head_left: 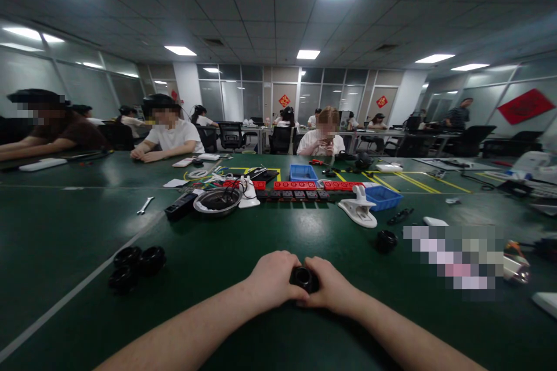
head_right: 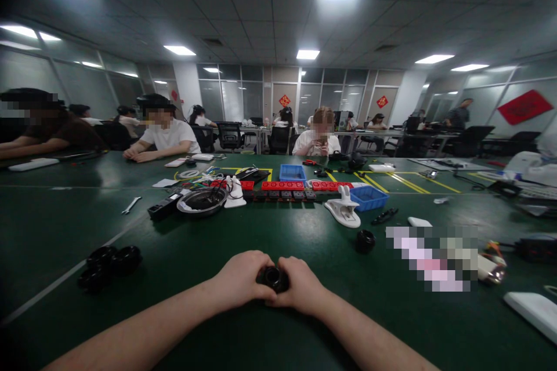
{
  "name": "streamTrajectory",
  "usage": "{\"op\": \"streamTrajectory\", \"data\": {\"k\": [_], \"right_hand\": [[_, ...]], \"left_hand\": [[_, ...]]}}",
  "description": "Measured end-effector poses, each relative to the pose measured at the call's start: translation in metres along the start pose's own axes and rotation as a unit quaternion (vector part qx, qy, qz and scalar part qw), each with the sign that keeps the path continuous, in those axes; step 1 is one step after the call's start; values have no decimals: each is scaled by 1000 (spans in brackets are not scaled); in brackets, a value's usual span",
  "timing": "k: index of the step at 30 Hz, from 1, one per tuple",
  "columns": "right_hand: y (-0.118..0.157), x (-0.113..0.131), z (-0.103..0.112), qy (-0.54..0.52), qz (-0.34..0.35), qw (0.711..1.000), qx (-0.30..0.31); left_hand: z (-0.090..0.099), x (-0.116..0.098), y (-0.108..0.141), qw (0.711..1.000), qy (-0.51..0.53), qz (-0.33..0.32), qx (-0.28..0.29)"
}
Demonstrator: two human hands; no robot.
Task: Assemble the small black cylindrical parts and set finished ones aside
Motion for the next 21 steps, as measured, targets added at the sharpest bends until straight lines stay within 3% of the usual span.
{"op": "streamTrajectory", "data": {"k": [6,9,15,21], "right_hand": [[3,9,-1,101,-49,992,-58],[4,11,1,76,-37,995,-62],[2,6,6,-100,63,992,35],[1,3,11,-139,64,984,89]], "left_hand": [[0,-5,2,997,-35,56,-41],[1,-4,2,997,-42,55,-42],[10,3,2,998,-28,13,-63],[6,0,-1,999,-12,-29,-34]]}}
Point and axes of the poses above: each hand's wrist, its own y-axis away from the middle knuckle, its own z-axis out of the back of the hand, x = y × z, the point moved 5 cm from there along -y, towards the middle knuckle, and after that the axes turned 4 degrees about -z, right-handed, at the moved point
